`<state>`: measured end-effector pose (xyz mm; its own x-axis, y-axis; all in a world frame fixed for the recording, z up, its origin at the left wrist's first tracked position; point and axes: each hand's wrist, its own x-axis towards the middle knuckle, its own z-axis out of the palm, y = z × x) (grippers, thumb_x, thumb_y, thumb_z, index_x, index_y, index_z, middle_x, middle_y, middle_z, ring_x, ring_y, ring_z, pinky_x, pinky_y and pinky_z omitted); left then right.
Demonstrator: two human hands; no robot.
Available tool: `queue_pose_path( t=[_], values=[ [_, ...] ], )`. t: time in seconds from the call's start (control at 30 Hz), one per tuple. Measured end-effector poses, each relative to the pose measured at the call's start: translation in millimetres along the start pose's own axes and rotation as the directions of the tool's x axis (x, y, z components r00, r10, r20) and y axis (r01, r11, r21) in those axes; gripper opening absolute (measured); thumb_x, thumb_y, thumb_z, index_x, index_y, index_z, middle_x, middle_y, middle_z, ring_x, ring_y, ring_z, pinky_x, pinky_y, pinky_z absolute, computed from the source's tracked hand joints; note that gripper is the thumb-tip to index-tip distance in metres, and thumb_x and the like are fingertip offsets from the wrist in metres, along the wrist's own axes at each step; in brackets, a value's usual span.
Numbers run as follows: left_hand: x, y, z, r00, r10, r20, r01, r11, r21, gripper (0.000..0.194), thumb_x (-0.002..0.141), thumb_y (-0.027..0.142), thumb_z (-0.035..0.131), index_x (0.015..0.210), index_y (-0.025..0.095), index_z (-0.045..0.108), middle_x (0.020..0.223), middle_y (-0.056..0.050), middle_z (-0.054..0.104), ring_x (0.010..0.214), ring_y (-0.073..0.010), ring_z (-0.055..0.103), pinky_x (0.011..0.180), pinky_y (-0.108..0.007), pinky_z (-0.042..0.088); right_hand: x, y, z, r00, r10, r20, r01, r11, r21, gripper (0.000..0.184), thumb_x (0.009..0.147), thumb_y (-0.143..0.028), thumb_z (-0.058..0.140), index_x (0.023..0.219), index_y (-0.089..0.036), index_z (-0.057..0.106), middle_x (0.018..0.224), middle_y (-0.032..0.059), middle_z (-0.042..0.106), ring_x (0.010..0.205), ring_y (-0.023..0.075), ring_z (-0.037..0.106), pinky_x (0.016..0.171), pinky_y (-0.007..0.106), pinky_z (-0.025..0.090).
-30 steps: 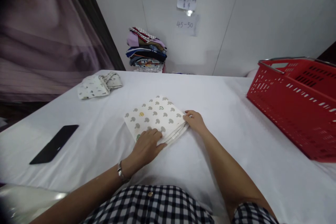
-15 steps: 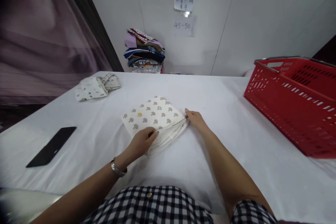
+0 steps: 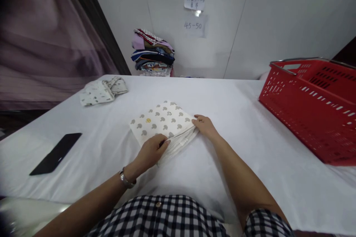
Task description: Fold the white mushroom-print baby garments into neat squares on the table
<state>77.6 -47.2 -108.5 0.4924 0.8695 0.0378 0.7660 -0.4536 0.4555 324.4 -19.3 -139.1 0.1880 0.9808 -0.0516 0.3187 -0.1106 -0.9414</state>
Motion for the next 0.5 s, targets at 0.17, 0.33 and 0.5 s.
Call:
queue_pose_path(
  t=[0.17, 0.33, 0.5],
  values=[
    [-6.2, 5.0, 8.1, 0.995, 0.098, 0.005, -0.097, 0.975, 0.201, 0.015, 0.084, 0.033, 0.049, 0.08, 0.02, 0.054, 0.084, -0.003, 0.057, 0.079, -0.0177, 0.051, 0.071, -0.031, 0.036, 3.0, 4.7, -2.4, 0.996, 0.087, 0.002, -0.087, 0.995, 0.051, 0.027, 0.064, -0.039, 0.061, 0.05, -0.018, 0.053, 0.123, 0.0076, 0.056, 0.104, 0.0251, 0.055, 0.091, 0.035, 0.035],
    [-12.8, 8.3, 11.6, 0.991, 0.132, 0.008, -0.128, 0.94, 0.315, 0.028, 0.073, 0.039, 0.064, 0.091, 0.021, 0.052, 0.093, -0.004, 0.055, 0.089, -0.0221, 0.05, 0.075, -0.036, 0.036, 3.3, 7.2, -0.3, 0.997, 0.083, 0.005, -0.083, 0.992, 0.098, 0.024, 0.066, -0.038, 0.061, 0.054, -0.018, 0.057, 0.124, 0.007, 0.056, 0.106, 0.0243, 0.053, 0.092, 0.034, 0.035],
    [-12.6, 5.3, 11.8, 0.994, 0.108, 0.006, -0.104, 0.949, 0.299, 0.02, 0.077, 0.035, 0.06, 0.087, 0.02, 0.051, 0.091, -0.003, 0.054, 0.084, -0.0199, 0.05, 0.072, -0.034, 0.037, 0.5, 1.1, 1.1, 0.997, 0.075, 0.002, -0.073, 0.975, 0.21, 0.028, 0.067, -0.041, 0.063, 0.054, -0.018, 0.057, 0.125, 0.0062, 0.055, 0.109, 0.0236, 0.052, 0.095, 0.035, 0.033]
  ],
)
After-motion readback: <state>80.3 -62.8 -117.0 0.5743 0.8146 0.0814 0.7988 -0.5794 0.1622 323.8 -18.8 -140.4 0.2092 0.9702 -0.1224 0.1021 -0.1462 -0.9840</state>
